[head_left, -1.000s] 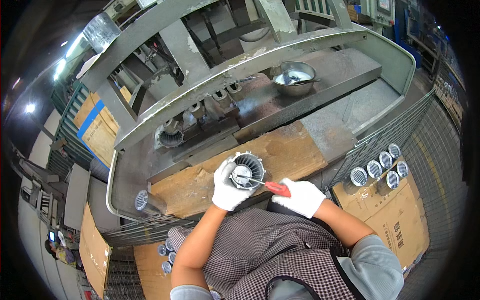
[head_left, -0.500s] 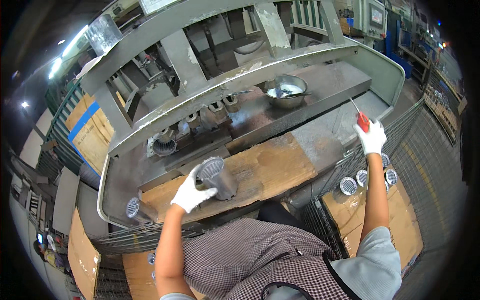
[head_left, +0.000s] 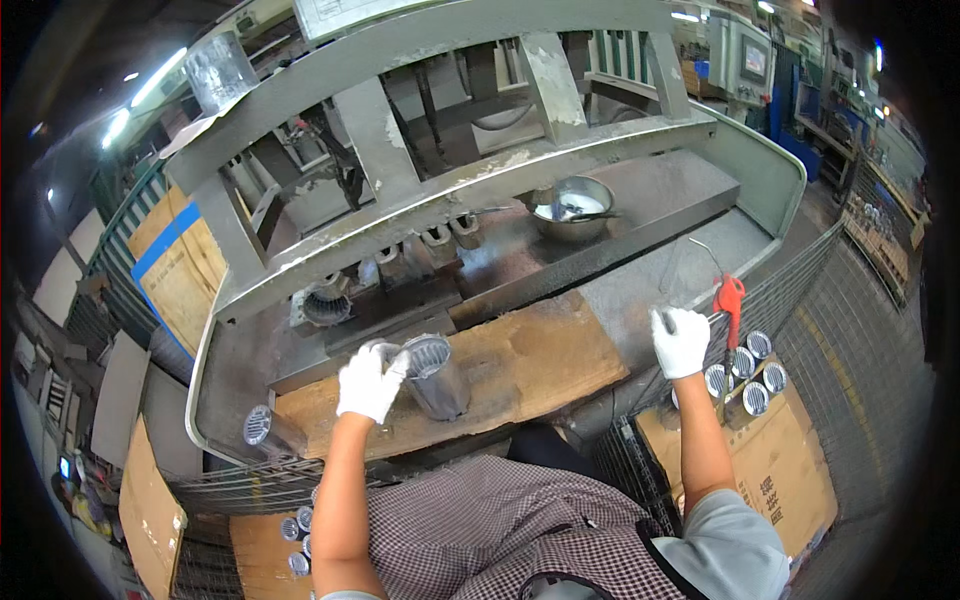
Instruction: The person cleans cast metal parts with a compressed air gun, then sorts them onto a cardboard sheet inside a metal crate.
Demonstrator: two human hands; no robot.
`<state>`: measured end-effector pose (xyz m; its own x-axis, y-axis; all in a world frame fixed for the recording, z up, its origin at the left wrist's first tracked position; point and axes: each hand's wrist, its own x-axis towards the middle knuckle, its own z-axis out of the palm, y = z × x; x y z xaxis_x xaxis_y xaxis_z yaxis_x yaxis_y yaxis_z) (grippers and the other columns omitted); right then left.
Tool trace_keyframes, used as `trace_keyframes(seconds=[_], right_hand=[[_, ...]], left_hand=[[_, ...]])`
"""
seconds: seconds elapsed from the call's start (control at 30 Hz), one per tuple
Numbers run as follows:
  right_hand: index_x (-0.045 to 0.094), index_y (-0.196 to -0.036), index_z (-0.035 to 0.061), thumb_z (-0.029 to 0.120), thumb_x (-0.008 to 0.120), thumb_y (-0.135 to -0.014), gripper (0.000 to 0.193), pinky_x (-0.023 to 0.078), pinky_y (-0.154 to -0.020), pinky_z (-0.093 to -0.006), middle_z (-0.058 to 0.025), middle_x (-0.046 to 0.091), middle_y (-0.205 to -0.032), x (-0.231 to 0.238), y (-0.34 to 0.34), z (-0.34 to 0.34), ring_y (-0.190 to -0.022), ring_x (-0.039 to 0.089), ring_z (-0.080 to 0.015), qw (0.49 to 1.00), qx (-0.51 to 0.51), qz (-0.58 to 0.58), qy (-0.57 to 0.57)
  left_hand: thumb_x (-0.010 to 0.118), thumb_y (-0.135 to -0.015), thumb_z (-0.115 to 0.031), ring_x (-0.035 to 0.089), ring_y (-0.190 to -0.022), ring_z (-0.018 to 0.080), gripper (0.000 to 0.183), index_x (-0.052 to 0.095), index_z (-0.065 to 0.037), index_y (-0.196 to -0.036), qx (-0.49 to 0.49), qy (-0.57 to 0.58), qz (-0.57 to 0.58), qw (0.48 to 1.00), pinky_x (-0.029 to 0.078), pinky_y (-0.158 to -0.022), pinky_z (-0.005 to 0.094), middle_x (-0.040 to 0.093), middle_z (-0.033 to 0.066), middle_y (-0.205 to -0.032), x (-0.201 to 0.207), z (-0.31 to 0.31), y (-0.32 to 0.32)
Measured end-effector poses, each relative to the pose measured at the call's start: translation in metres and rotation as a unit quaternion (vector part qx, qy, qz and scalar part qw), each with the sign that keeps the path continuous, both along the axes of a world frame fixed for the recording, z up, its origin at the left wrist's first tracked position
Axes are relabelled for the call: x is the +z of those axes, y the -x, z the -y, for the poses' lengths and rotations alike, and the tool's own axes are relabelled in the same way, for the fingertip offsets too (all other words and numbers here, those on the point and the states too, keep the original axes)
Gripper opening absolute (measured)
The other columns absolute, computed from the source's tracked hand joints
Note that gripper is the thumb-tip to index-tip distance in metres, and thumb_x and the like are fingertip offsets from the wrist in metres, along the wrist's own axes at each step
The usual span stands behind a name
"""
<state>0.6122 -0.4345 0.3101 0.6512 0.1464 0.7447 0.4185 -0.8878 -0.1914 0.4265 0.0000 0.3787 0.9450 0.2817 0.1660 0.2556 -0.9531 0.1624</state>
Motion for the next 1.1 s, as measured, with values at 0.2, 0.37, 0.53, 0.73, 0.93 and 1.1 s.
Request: trace_keyframes(seconds=[0.2, 0.37, 0.53, 0.73, 0.93, 1.1], right_hand=[[0.068, -0.070, 0.0096, 0.021, 0.074, -0.079, 0.015, 0.045, -0.059, -0.0454, -0.0127, 0.063, -0.065, 0.001, 0.000, -0.008, -0.061, 0.060, -0.0336, 0.998, 0.027, 0.034, -0.035], [0.074, -0.093, 0.0079, 0.041, 0.067, -0.085, 0.034, 0.052, -0.080, -0.0435, -0.0167, 0.071, -0.086, 0.010, -0.003, -0.002, -0.086, 0.068, -0.0361, 0.973, 0.025, -0.197, -0.115], [0.060, -0.129, 0.0090, 0.050, 0.066, -0.084, 0.061, 0.050, -0.093, -0.0432, -0.0193, 0.066, -0.116, 0.061, -0.054, -0.034, -0.108, 0.064, -0.0352, 0.970, 0.107, -0.195, -0.101], [0.062, -0.127, 0.0085, 0.052, 0.063, -0.085, 0.060, 0.049, -0.095, -0.0440, -0.0194, 0.067, -0.114, 0.081, -0.133, -0.084, -0.108, 0.064, -0.0361, 0.982, -0.036, -0.171, -0.079], [0.071, -0.107, 0.0097, 0.036, 0.061, -0.090, 0.033, 0.051, -0.084, -0.0461, -0.0171, 0.070, -0.103, 0.057, -0.119, -0.124, -0.096, 0.065, -0.0373, 0.979, 0.137, -0.106, -0.111], [0.070, -0.110, 0.0020, 0.023, 0.071, -0.090, 0.029, 0.053, -0.076, -0.0352, -0.0133, 0.072, -0.098, 0.043, -0.051, -0.179, -0.080, 0.068, -0.0240, 0.885, 0.333, -0.069, -0.317]], left_hand=[[0.064, -0.094, -0.045, 0.050, -0.126, 0.0224, 0.064, 0.049, -0.001, -0.137, 0.167, 0.766, 0.214, 0.582, 0.035, -0.111, 0.0354, 0.055, 0.0123, -0.136, -0.107, -0.052, -0.010], [0.067, -0.091, -0.032, 0.060, -0.115, 0.0298, 0.047, 0.059, 0.000, -0.125, 0.027, 0.268, 0.310, 0.912, 0.047, -0.101, 0.0382, 0.061, 0.0175, -0.129, -0.032, 0.013, -0.015], [0.056, -0.090, -0.056, 0.052, -0.128, 0.0332, 0.055, 0.064, -0.016, -0.127, -0.066, 0.047, 0.058, 0.995, 0.039, -0.106, 0.0477, 0.057, 0.0171, -0.137, -0.008, 0.037, -0.020], [0.053, -0.090, -0.060, 0.051, -0.129, 0.0332, 0.058, 0.063, -0.019, -0.130, -0.064, 0.046, 0.044, 0.996, 0.038, -0.106, 0.0465, 0.056, 0.0152, -0.139, -0.013, 0.034, -0.021], [0.052, -0.090, -0.061, 0.050, -0.130, 0.0316, 0.059, 0.062, -0.019, -0.131, -0.050, 0.055, 0.044, 0.996, 0.036, -0.107, 0.0467, 0.055, 0.0141, -0.140, -0.027, 0.032, -0.017], [0.054, -0.090, -0.057, 0.053, -0.127, 0.0313, 0.055, 0.064, -0.018, -0.127, -0.047, 0.033, 0.060, 0.997, 0.039, -0.106, 0.0457, 0.058, 0.0135, -0.137, -0.040, 0.034, -0.021]])
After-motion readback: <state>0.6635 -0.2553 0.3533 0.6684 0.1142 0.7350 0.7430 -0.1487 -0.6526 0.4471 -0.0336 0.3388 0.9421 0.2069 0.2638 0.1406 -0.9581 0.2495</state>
